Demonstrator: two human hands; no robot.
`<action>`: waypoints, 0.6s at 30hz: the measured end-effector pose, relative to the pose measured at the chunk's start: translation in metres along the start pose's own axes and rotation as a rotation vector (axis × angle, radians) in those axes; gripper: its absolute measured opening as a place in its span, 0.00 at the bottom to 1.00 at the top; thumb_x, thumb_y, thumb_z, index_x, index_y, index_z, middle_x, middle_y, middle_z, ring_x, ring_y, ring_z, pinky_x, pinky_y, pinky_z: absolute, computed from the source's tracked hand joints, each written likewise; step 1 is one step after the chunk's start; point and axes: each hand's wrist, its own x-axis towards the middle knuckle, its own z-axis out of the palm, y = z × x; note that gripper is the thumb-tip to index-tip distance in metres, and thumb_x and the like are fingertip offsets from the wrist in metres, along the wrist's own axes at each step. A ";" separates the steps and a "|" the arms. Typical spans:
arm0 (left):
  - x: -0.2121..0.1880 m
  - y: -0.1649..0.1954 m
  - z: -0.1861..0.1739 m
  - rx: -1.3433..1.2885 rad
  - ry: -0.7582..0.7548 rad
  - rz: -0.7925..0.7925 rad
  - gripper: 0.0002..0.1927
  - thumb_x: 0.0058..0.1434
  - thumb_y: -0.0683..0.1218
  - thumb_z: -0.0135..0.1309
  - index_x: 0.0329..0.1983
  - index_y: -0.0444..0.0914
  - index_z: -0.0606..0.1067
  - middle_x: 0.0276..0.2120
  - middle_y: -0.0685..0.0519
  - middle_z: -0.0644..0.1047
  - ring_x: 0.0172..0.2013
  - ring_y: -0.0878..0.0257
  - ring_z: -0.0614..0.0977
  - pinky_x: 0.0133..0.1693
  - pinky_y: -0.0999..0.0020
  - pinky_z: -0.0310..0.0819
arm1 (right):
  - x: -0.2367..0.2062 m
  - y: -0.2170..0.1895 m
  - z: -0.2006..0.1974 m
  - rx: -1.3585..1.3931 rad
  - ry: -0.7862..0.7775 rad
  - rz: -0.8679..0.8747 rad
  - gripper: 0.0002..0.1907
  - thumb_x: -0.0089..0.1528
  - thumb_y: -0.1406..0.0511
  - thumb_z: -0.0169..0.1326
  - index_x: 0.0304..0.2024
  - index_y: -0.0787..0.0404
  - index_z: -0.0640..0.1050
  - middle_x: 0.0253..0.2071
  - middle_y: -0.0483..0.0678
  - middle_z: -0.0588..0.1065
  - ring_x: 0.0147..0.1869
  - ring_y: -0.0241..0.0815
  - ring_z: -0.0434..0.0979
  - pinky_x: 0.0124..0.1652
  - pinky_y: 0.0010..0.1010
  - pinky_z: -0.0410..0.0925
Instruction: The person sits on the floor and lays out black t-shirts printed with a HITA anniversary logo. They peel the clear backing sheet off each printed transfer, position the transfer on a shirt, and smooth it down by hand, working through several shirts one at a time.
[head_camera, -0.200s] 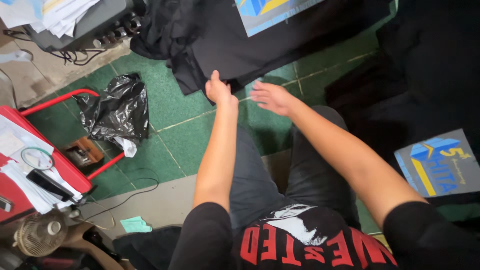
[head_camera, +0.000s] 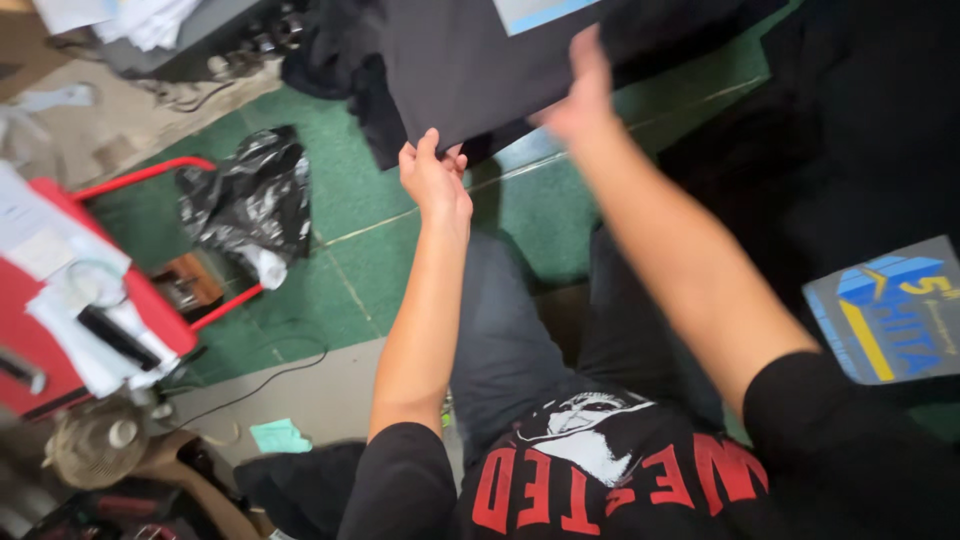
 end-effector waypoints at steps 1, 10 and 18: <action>-0.012 0.015 -0.004 0.033 -0.034 0.031 0.14 0.62 0.44 0.57 0.47 0.37 0.68 0.34 0.50 0.78 0.28 0.61 0.79 0.27 0.69 0.70 | 0.000 -0.021 0.006 0.129 -0.093 0.002 0.39 0.58 0.45 0.59 0.64 0.59 0.72 0.68 0.53 0.71 0.75 0.61 0.67 0.73 0.65 0.58; -0.122 0.142 -0.104 -0.035 -0.205 0.286 0.13 0.62 0.39 0.57 0.49 0.36 0.72 0.37 0.53 0.78 0.25 0.66 0.76 0.25 0.72 0.70 | -0.095 -0.152 -0.011 -0.118 0.281 -0.189 0.19 0.66 0.60 0.56 0.57 0.61 0.77 0.58 0.53 0.81 0.64 0.56 0.80 0.62 0.58 0.67; -0.190 0.210 -0.112 -0.043 -0.536 0.531 0.11 0.67 0.38 0.58 0.48 0.35 0.69 0.36 0.53 0.75 0.29 0.65 0.78 0.27 0.69 0.72 | -0.282 -0.223 -0.008 -0.329 -0.051 -0.488 0.14 0.73 0.61 0.54 0.56 0.62 0.76 0.56 0.52 0.80 0.62 0.50 0.84 0.59 0.44 0.76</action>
